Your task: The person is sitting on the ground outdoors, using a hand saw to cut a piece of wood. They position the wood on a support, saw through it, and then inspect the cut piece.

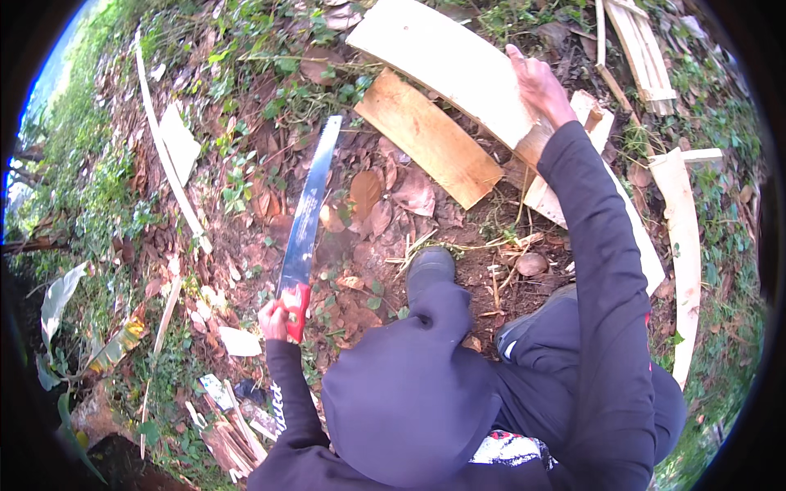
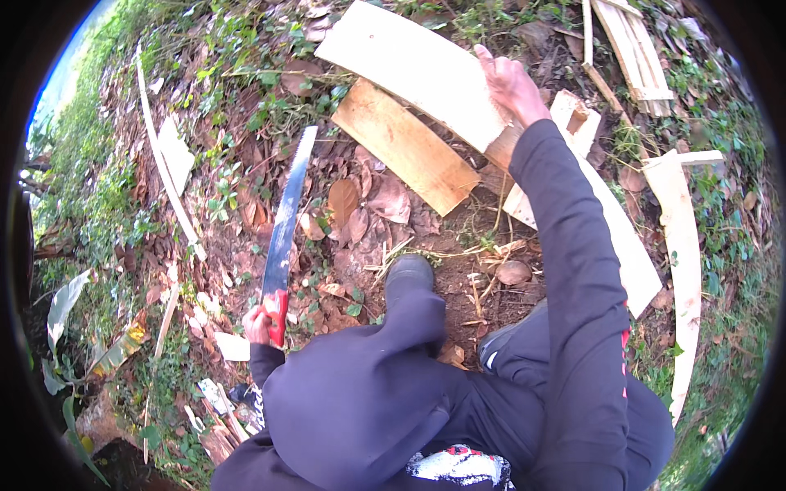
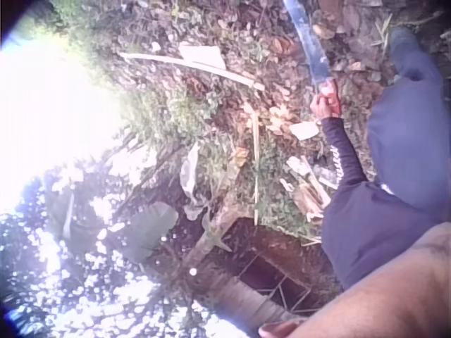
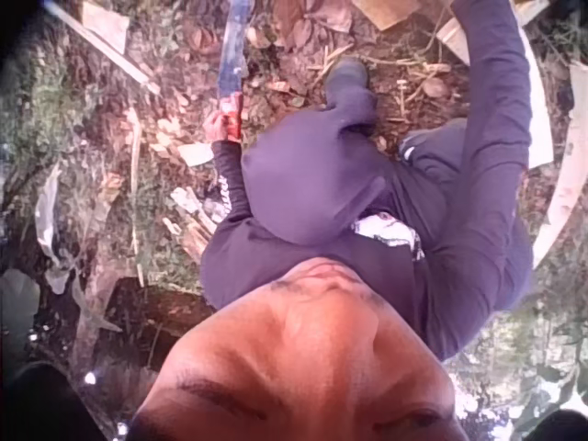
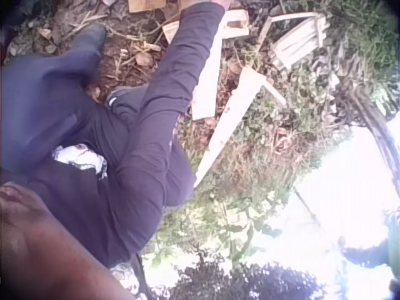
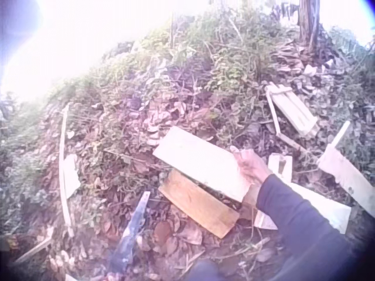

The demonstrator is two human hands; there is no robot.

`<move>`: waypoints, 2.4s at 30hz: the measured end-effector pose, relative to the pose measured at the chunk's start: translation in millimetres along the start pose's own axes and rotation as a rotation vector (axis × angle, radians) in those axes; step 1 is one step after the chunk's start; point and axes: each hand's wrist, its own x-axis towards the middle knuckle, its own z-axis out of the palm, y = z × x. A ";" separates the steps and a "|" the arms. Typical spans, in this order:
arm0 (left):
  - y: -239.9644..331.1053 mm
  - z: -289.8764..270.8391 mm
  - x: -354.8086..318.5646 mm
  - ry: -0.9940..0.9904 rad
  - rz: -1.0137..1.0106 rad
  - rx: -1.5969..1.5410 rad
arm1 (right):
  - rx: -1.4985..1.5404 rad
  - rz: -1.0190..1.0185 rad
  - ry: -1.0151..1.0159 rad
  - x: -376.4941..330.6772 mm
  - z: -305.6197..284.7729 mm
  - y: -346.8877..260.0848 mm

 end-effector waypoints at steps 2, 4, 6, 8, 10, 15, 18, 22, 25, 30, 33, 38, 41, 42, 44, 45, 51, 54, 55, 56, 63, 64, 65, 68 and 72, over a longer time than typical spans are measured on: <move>3.8 4.2 -13.8 -0.127 -0.128 -0.295 | 0.037 0.168 -0.040 11.4 0.0 7.8; 21.4 30.9 -23.7 -0.299 -0.165 -0.565 | 0.098 0.352 -0.180 14.6 -9.9 -10.2; 10.1 51.1 -18.7 -0.624 -0.111 -0.848 | 0.118 0.363 -0.237 15.9 -14.1 -25.0; 10.8 83.4 7.8 -0.870 -0.040 -0.774 | 0.066 0.358 -0.192 11.4 -9.2 -16.3; 45.5 126.6 0.4 -0.770 -0.187 -0.822 | 0.047 0.384 -0.185 8.3 -1.8 -11.6; 59.6 178.7 5.9 -0.800 -0.521 -0.801 | 0.050 0.369 -0.205 12.7 1.4 -14.0; 35.1 197.0 6.3 -0.837 -0.732 -0.918 | 0.014 0.346 -0.231 13.1 -5.2 -20.7; 46.1 197.1 -3.2 -0.628 -0.691 -0.931 | 0.004 0.106 0.039 -5.8 -15.4 -25.9; 75.1 190.4 -15.3 -0.528 -0.577 -0.986 | -0.068 0.030 0.132 -38.2 -37.8 -31.6; 67.2 173.8 -22.7 -0.748 -0.223 -1.152 | -0.049 0.136 0.091 -98.3 -69.4 -29.4; 68.8 168.8 -11.7 -0.799 -0.184 -1.003 | -0.080 0.174 0.080 -119.6 -64.9 -25.5; 72.6 165.4 -2.4 -0.839 -0.132 -0.813 | -0.275 0.129 -0.017 -130.3 -59.9 -35.5; 49.5 170.8 0.6 -0.776 -0.106 -0.872 | -0.307 0.085 -0.002 -131.2 -54.2 -38.0; 43.1 172.1 0.5 -0.753 -0.098 -0.891 | -0.298 0.079 0.007 -130.9 -52.8 -39.4; 49.5 179.4 -2.3 -0.686 -0.112 -0.860 | -0.293 0.081 0.007 -132.3 -51.8 -39.9; 65.0 183.7 -6.9 -0.634 -0.130 -0.806 | -0.289 0.083 0.002 -131.5 -52.4 -40.3; 59.9 180.4 -7.2 -0.434 -0.060 -0.404 | -0.141 0.137 0.071 -129.6 -52.3 -33.8; 57.8 189.7 -7.9 -0.268 0.151 0.168 | -0.138 0.167 0.079 -129.7 -52.1 -29.8; 58.4 189.4 -8.3 -0.231 0.263 0.467 | -0.146 0.172 0.079 -129.8 -51.5 -28.3; 54.8 191.5 -8.0 -0.242 0.236 0.452 | -0.141 0.171 0.076 -129.0 -51.9 -29.4; 45.1 208.2 0.3 -0.271 0.108 0.358 | -0.110 0.200 0.070 -129.4 -53.0 -29.7; 45.2 207.6 1.4 -0.278 0.114 0.359 | -0.113 0.196 0.070 -129.6 -53.1 -29.2; 45.7 206.7 1.8 -0.282 0.120 0.361 | -0.118 0.196 0.072 -129.7 -53.0 -29.2; 46.3 206.4 2.8 -0.287 0.120 0.368 | -0.128 0.197 0.073 -129.8 -53.1 -30.1; 50.3 206.0 3.1 -0.291 0.103 0.387 | -0.130 0.204 0.067 -129.2 -54.0 -31.5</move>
